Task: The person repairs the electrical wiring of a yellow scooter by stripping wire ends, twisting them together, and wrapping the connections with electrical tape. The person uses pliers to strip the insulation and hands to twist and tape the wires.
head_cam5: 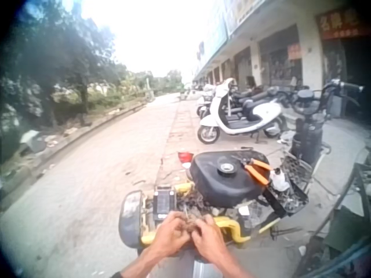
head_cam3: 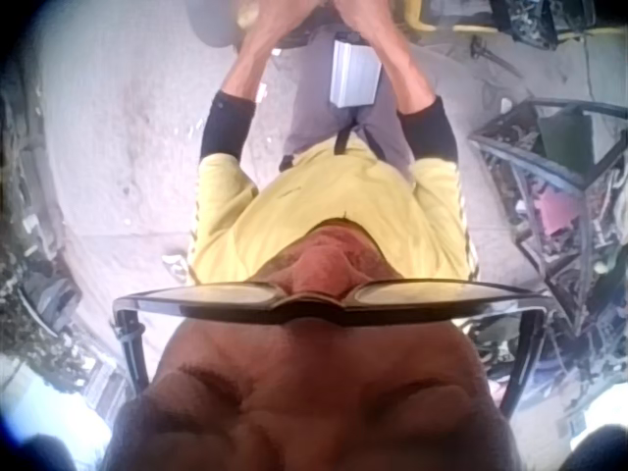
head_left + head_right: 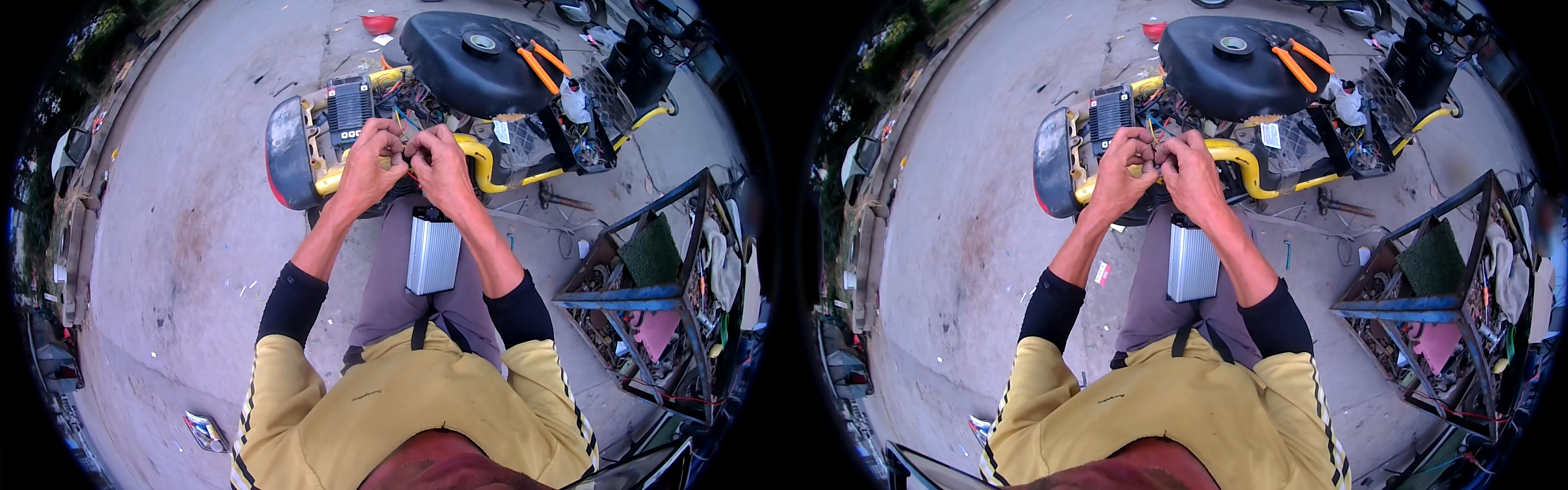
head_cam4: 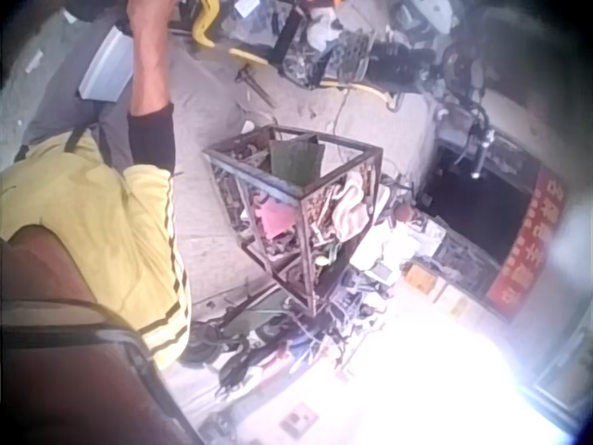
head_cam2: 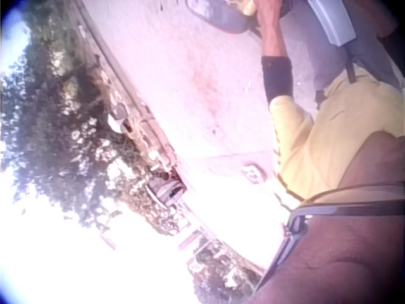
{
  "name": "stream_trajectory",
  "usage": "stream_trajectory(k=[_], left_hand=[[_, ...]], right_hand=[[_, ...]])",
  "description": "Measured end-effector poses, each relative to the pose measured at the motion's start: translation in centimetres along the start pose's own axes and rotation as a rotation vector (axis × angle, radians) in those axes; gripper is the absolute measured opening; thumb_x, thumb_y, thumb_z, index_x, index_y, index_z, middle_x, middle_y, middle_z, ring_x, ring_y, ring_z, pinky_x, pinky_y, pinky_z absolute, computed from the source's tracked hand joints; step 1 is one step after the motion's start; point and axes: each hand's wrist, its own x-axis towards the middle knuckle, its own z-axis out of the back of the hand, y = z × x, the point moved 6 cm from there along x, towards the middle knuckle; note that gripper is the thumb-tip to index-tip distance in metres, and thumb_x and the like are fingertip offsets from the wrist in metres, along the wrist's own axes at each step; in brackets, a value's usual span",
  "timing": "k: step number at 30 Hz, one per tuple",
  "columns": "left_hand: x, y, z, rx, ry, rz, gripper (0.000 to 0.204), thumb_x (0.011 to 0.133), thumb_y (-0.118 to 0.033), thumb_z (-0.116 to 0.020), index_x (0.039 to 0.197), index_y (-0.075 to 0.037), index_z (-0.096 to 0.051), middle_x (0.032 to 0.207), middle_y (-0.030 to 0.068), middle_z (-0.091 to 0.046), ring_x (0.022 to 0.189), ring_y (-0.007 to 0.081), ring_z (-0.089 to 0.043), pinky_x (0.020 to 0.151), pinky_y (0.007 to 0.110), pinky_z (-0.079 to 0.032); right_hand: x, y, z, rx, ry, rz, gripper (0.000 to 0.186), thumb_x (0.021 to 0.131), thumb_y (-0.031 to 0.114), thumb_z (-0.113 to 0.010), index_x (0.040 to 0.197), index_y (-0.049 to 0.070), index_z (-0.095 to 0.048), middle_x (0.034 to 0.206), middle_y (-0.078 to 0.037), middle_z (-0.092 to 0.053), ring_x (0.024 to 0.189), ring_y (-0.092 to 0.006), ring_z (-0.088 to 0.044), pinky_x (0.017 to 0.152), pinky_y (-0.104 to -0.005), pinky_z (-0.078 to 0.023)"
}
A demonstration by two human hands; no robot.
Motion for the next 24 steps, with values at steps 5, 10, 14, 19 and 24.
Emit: stream_trajectory(k=[5, 10, 14, 19, 24], left_hand=[[-0.3, 1.2, -0.3, -0.167, -0.009, 0.05, 0.021, 0.087, 0.017, -0.071, 0.099, 0.001, -0.065, 0.131, 0.008, -0.057, 0.117, 0.0142, -0.066, 0.095, 0.031, -0.063], [-0.7, 2.2, -0.4, -0.303, -0.011, 0.081, 0.021, 0.087, 0.017, -0.07, 0.1, 0.001, -0.064, 0.135, 0.0079, -0.053, 0.12, 0.0132, -0.063, 0.1, 0.03, -0.061], [-0.5, 1.8, -0.2, -0.279, 0.032, 0.072, 0.021, 0.087, 0.017, -0.068, 0.1, 0.001, -0.063, 0.136, 0.009, -0.053, 0.122, 0.014, -0.063, 0.102, 0.031, -0.061], [0.0, 1.2, 0.7, -0.16, 0.114, -0.01, 0.021, 0.084, 0.015, -0.069, 0.098, 0.001, -0.063, 0.137, 0.0104, -0.055, 0.122, 0.0186, -0.068, 0.106, 0.036, -0.061], [0.4, 0.2, 2.4, -0.12, 0.075, 0.023, 0.022, 0.084, 0.012, -0.07, 0.104, 0.002, -0.071, 0.14, 0.0115, -0.057, 0.121, 0.0195, -0.069, 0.106, 0.037, -0.061]], right_hand=[[-0.1, 0.4, 0.4, -0.105, -0.053, 0.041, 0.009, 0.091, 0.0, -0.072, 0.098, -0.005, -0.077, 0.106, -0.021, -0.068, 0.093, -0.0397, -0.072, 0.084, -0.0467, -0.058], [0.3, 1.0, 0.6, -0.049, 0.019, -0.04, 0.012, 0.092, 0.004, -0.074, 0.099, -0.006, -0.077, 0.106, -0.022, -0.069, 0.093, -0.0408, -0.073, 0.085, -0.0488, -0.058], [1.1, 0.2, 0.4, -0.142, 0.056, -0.036, 0.016, 0.093, 0.008, -0.076, 0.1, -0.006, -0.078, 0.105, -0.023, -0.07, 0.094, -0.0414, -0.073, 0.086, -0.0499, -0.057], [1.6, -0.7, 0.4, -0.086, 0.095, -0.129, 0.018, 0.094, 0.01, -0.077, 0.103, -0.006, -0.079, 0.106, -0.023, -0.072, 0.097, -0.0405, -0.074, 0.088, -0.0485, -0.057], [1.6, -0.6, 0.5, -0.065, 0.117, -0.162, 0.017, 0.094, 0.007, -0.076, 0.103, -0.006, -0.079, 0.108, -0.021, -0.072, 0.098, -0.0376, -0.075, 0.089, -0.0457, -0.058]])
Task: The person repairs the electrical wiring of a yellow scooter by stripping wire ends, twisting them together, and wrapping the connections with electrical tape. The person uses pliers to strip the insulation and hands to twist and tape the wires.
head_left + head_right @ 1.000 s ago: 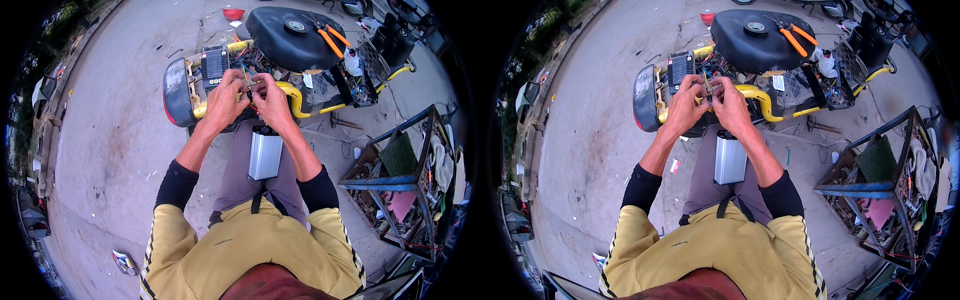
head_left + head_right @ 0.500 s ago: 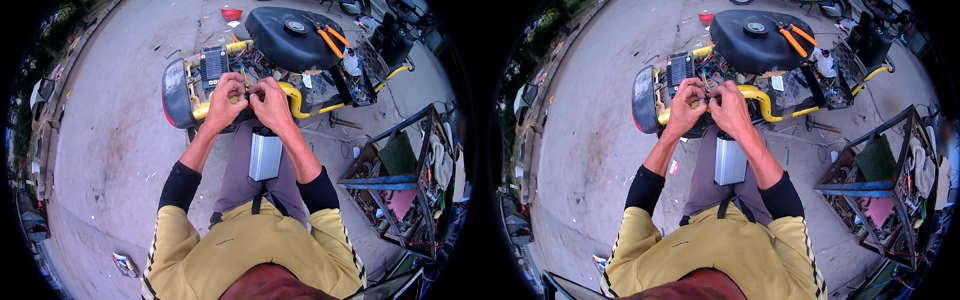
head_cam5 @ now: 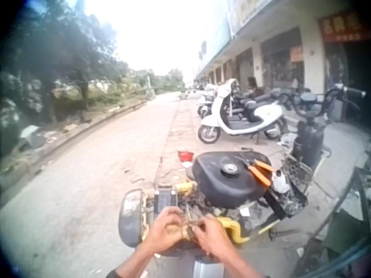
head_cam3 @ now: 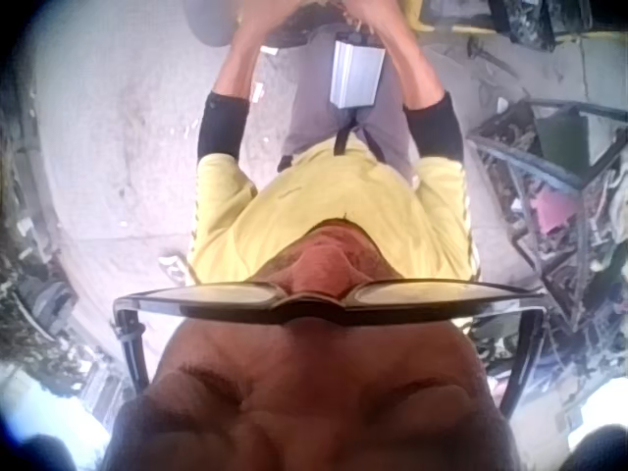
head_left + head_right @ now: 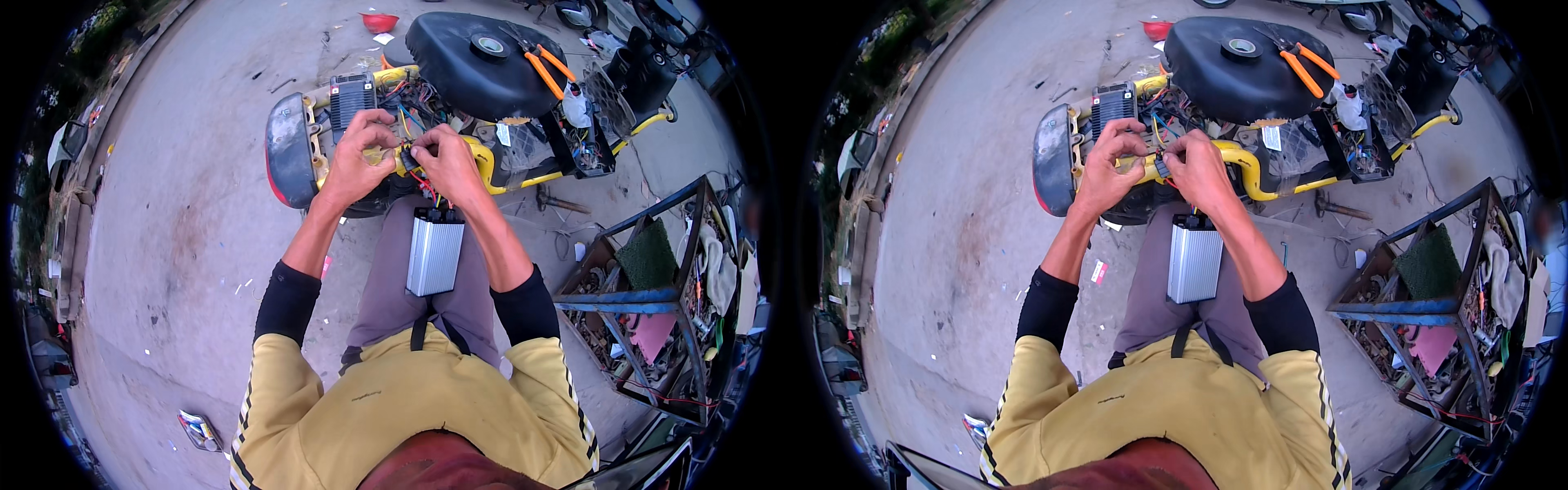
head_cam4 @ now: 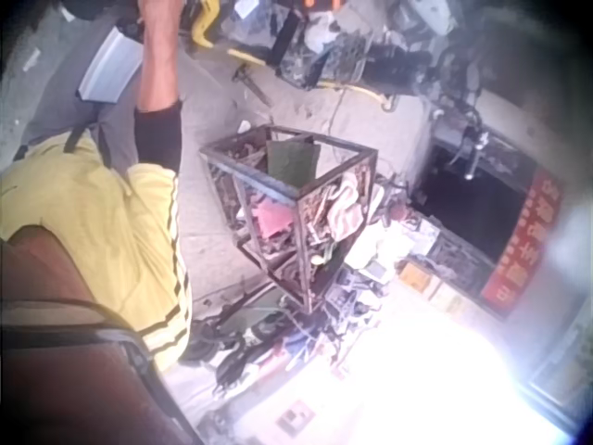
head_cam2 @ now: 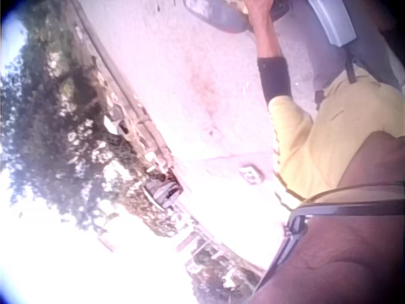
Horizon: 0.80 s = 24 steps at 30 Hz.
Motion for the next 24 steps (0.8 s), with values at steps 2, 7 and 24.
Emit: stream_trajectory(k=[2, 7, 24], left_hand=[[0.0, -0.5, -0.3, 0.045, -0.007, -0.047, 0.025, 0.085, 0.01, -0.073, 0.109, 0.003, -0.077, 0.142, 0.0114, -0.058, 0.118, 0.0205, -0.07, 0.103, 0.037, -0.06], [0.0, -1.7, -1.7, 0.308, 0.006, -0.035, 0.022, 0.088, 0.0, -0.081, 0.11, 0.002, -0.079, 0.14, 0.0124, -0.06, 0.115, 0.0287, -0.071, 0.099, 0.041, -0.058], [0.1, -0.3, -2.0, 0.414, -0.062, 0.073, 0.015, 0.086, -0.005, -0.081, 0.099, 0.0, -0.075, 0.14, 0.0109, -0.062, 0.109, 0.0278, -0.072, 0.092, 0.04, -0.06]], right_hand=[[-0.2, 0.1, 0.1, 0.042, 0.018, -0.025, 0.015, 0.093, 0.005, -0.076, 0.103, -0.006, -0.079, 0.109, -0.021, -0.072, 0.099, -0.0367, -0.075, 0.089, -0.0445, -0.058], [-0.3, -0.5, 0.0, 0.015, 0.009, 0.012, 0.014, 0.091, 0.002, -0.076, 0.102, -0.006, -0.079, 0.108, -0.021, -0.073, 0.096, -0.0359, -0.075, 0.087, -0.0438, -0.059], [-0.9, 0.6, 0.1, -0.073, -0.013, 0.103, 0.016, 0.088, -0.003, -0.076, 0.104, -0.005, -0.078, 0.108, -0.015, -0.072, 0.089, -0.0267, -0.074, 0.082, -0.0382, -0.06]])
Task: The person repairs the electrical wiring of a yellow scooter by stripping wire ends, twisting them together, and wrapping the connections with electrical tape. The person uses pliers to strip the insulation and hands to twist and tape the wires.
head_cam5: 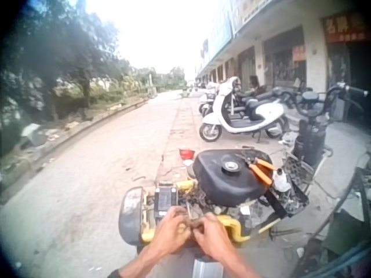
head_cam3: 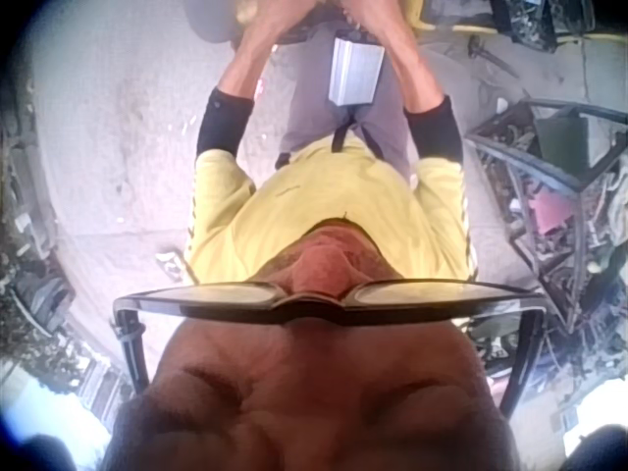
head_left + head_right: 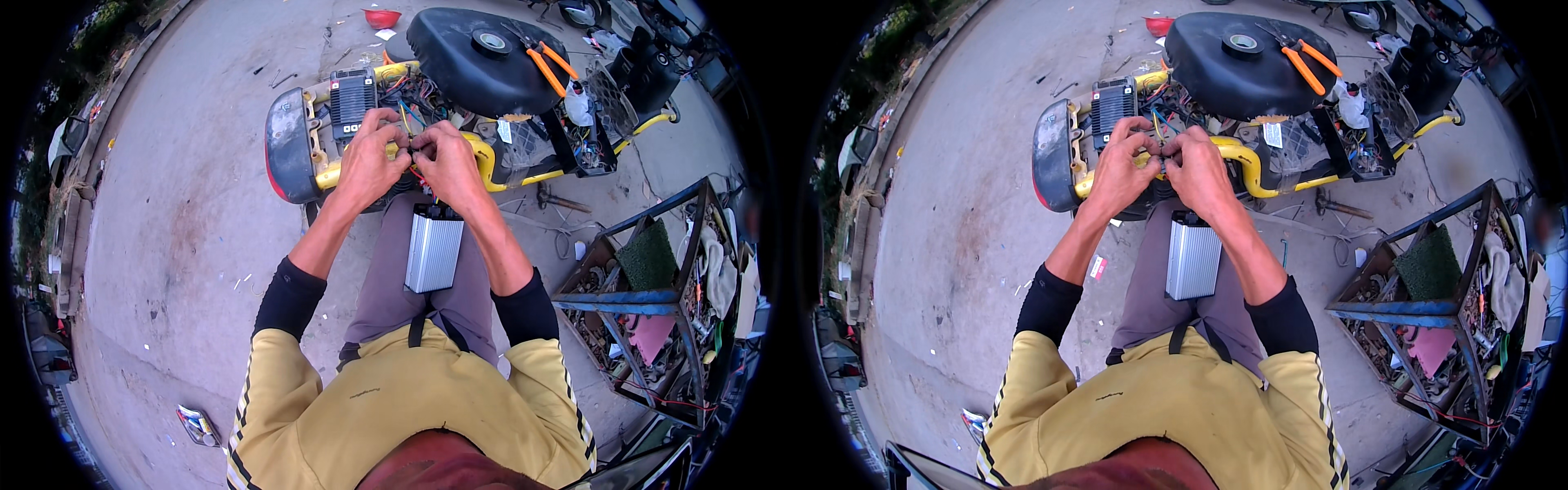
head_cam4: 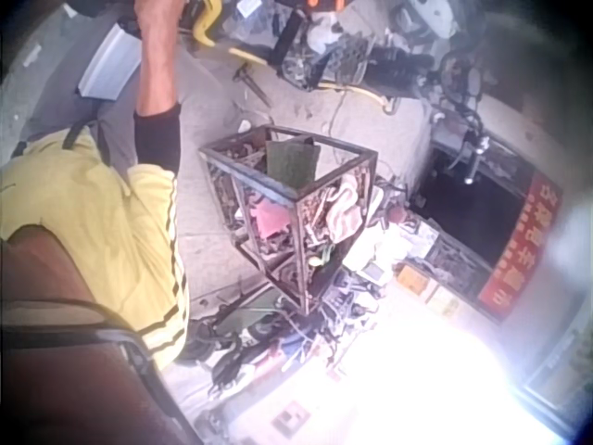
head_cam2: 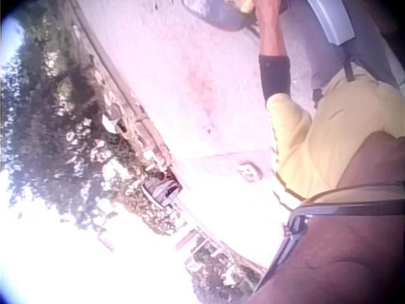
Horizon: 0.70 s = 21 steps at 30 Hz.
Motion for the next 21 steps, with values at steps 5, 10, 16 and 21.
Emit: stream_trajectory(k=[5, 10, 16, 21], left_hand=[[-0.3, 1.5, -0.5, -0.139, -0.005, 0.106, 0.014, 0.084, -0.004, -0.08, 0.098, -0.001, -0.076, 0.141, 0.0099, -0.061, 0.112, 0.0233, -0.069, 0.09, 0.037, -0.057], [-0.2, 1.8, 0.3, -0.202, -0.048, 0.099, 0.017, 0.085, -0.009, -0.081, 0.1, -0.003, -0.08, 0.142, 0.0115, -0.061, 0.117, 0.027, -0.071, 0.095, 0.039, -0.058], [0.1, 0.6, 0.6, -0.085, 0.018, 0.106, 0.016, 0.085, -0.009, -0.083, 0.099, -0.003, -0.08, 0.143, 0.0101, -0.06, 0.124, 0.0271, -0.068, 0.1, 0.039, -0.057], [0.0, 0.4, 0.3, -0.004, -0.008, 0.085, 0.012, 0.082, -0.014, -0.081, 0.093, -0.008, -0.08, 0.146, 0.0103, -0.061, 0.125, 0.032, -0.07, 0.098, 0.044, -0.059]], right_hand=[[-0.2, 0.4, 0.1, 0.01, 0.006, 0.006, 0.02, 0.086, -0.006, -0.078, 0.106, -0.006, -0.077, 0.107, -0.019, -0.068, 0.087, -0.033, -0.074, 0.082, -0.0452, -0.059], [-0.4, 0.7, 0.2, 0.031, 0.01, -0.017, 0.023, 0.085, -0.007, -0.079, 0.107, -0.006, -0.075, 0.106, -0.019, -0.067, 0.088, -0.0326, -0.073, 0.083, -0.045, -0.059], [-0.4, 1.0, 0.1, 0.01, 0.013, -0.027, 0.027, 0.085, -0.007, -0.079, 0.111, -0.005, -0.072, 0.105, -0.018, -0.067, 0.088, -0.0311, -0.072, 0.083, -0.044, -0.059], [-0.3, 1.1, 0.1, 0.036, 0.012, -0.039, 0.028, 0.084, -0.007, -0.08, 0.111, -0.005, -0.071, 0.104, -0.017, -0.068, 0.088, -0.0295, -0.073, 0.083, -0.0427, -0.06]])
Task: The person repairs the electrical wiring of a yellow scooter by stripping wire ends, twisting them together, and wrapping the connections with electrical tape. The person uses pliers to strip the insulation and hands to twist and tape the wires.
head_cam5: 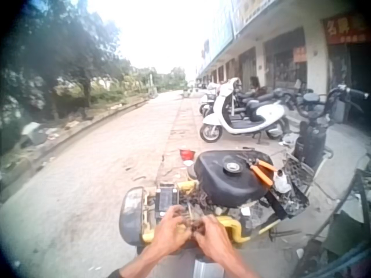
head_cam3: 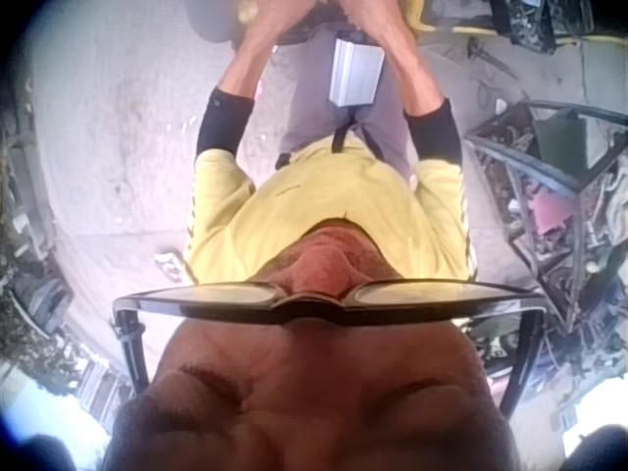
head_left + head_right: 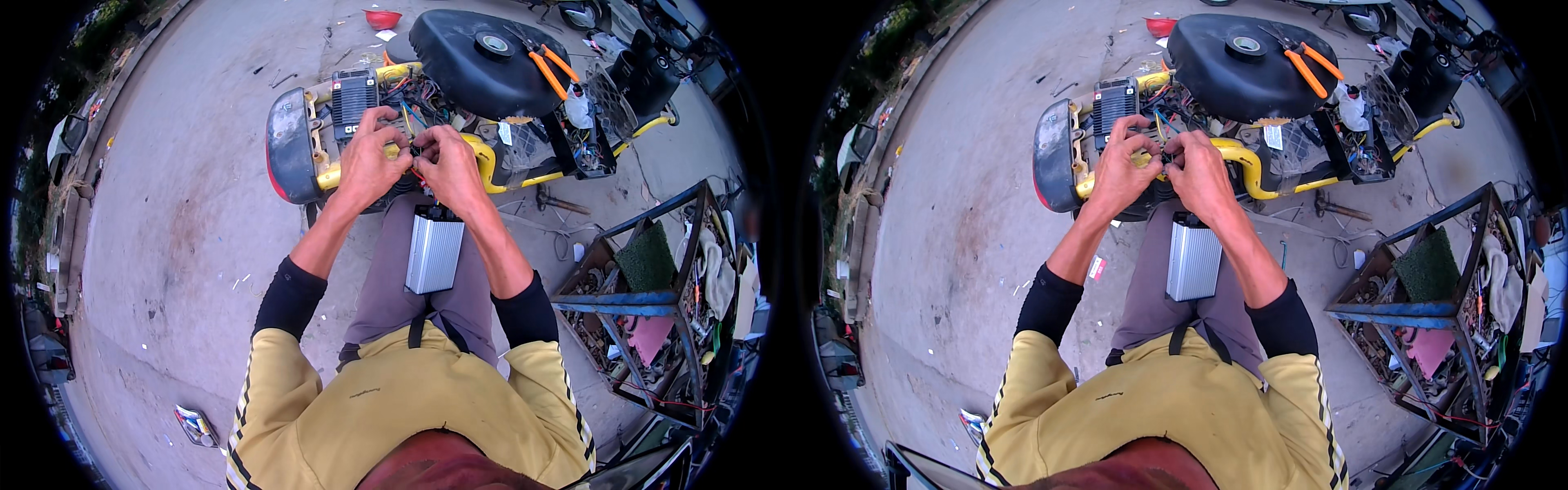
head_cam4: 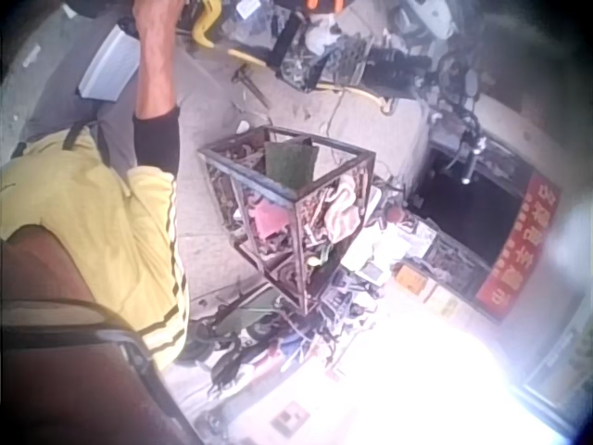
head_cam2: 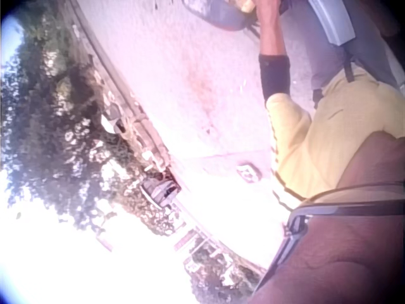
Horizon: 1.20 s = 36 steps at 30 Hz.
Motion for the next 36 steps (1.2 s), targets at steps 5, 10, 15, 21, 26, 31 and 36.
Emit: stream_trajectory(k=[5, 10, 15, 21, 26, 31, 36], left_hand=[[0.1, 0.2, 0.0, -0.033, -0.023, -0.004, 0.014, 0.082, -0.011, -0.082, 0.095, -0.004, -0.079, 0.145, 0.0103, -0.061, 0.127, 0.03, -0.068, 0.102, 0.042, -0.056], [0.3, -0.3, 0.1, -0.005, 0.028, 0.05, 0.013, 0.083, -0.012, -0.081, 0.092, -0.004, -0.077, 0.145, 0.0093, -0.061, 0.128, 0.0304, -0.067, 0.103, 0.042, -0.056], [0.1, -0.7, 0.1, 0.058, -0.012, -0.047, 0.012, 0.083, -0.012, -0.082, 0.09, -0.004, -0.075, 0.143, 0.008, -0.062, 0.121, 0.029, -0.07, 0.099, 0.043, -0.057], [-0.4, -1.8, 0.4, 0.088, -0.067, -0.217, 0.013, 0.08, -0.006, -0.081, 0.088, -0.003, -0.071, 0.142, 0.0092, -0.062, 0.111, 0.0267, -0.07, 0.091, 0.043, -0.06], [-0.7, -1.7, 0.4, 0.022, -0.098, -0.262, 0.016, 0.078, 0.0, -0.08, 0.089, -0.001, -0.068, 0.141, 0.0101, -0.062, 0.109, 0.0247, -0.071, 0.092, 0.041, -0.06], [-0.8, 0.3, 0.5, -0.236, -0.185, -0.169, 0.014, 0.079, 0.001, -0.078, 0.091, 0.0, -0.07, 0.141, 0.0113, -0.064, 0.11, 0.0257, -0.07, 0.096, 0.041, -0.057], [-0.9, 1.8, 1.2, -0.346, -0.129, -0.087, 0.01, 0.09, 0.001, -0.076, 0.099, -0.002, -0.072, 0.139, 0.0094, -0.065, 0.117, 0.0214, -0.068, 0.104, 0.037, -0.052]], right_hand=[[-0.1, -0.3, 0.1, 0.041, -0.001, -0.014, 0.03, 0.085, -0.008, -0.079, 0.113, -0.005, -0.069, 0.106, -0.017, -0.07, 0.088, -0.0279, -0.073, 0.083, -0.0421, -0.06], [0.1, -0.4, -0.1, 0.053, 0.023, -0.031, 0.031, 0.085, -0.008, -0.079, 0.114, -0.005, -0.066, 0.106, -0.018, -0.071, 0.087, -0.0274, -0.074, 0.082, -0.042, -0.06], [0.4, -1.1, -0.4, 0.098, 0.013, -0.054, 0.027, 0.091, -0.003, -0.076, 0.116, -0.005, -0.065, 0.105, -0.02, -0.074, 0.087, -0.0315, -0.076, 0.082, -0.0441, -0.061], [1.5, -1.3, -0.7, 0.106, 0.022, -0.096, 0.025, 0.096, 0.004, -0.07, 0.119, -0.005, -0.066, 0.1, -0.022, -0.079, 0.091, -0.0352, -0.079, 0.085, -0.0442, -0.061], [2.4, -2.0, -1.1, 0.159, 0.054, -0.138, 0.029, 0.093, 0.004, -0.07, 0.121, -0.004, -0.067, 0.1, -0.019, -0.08, 0.091, -0.0271, -0.08, 0.086, -0.0394, -0.061], [2.8, -3.4, -0.5, 0.231, 0.054, -0.174, 0.029, 0.093, 0.003, -0.07, 0.121, -0.004, -0.067, 0.099, -0.015, -0.08, 0.09, -0.0184, -0.076, 0.086, -0.0357, -0.06], [2.7, -3.5, -0.4, 0.29, 0.101, -0.187, 0.027, 0.095, 0.001, -0.069, 0.122, -0.004, -0.068, 0.102, -0.015, -0.08, 0.093, -0.0168, -0.075, 0.087, -0.0352, -0.06]])
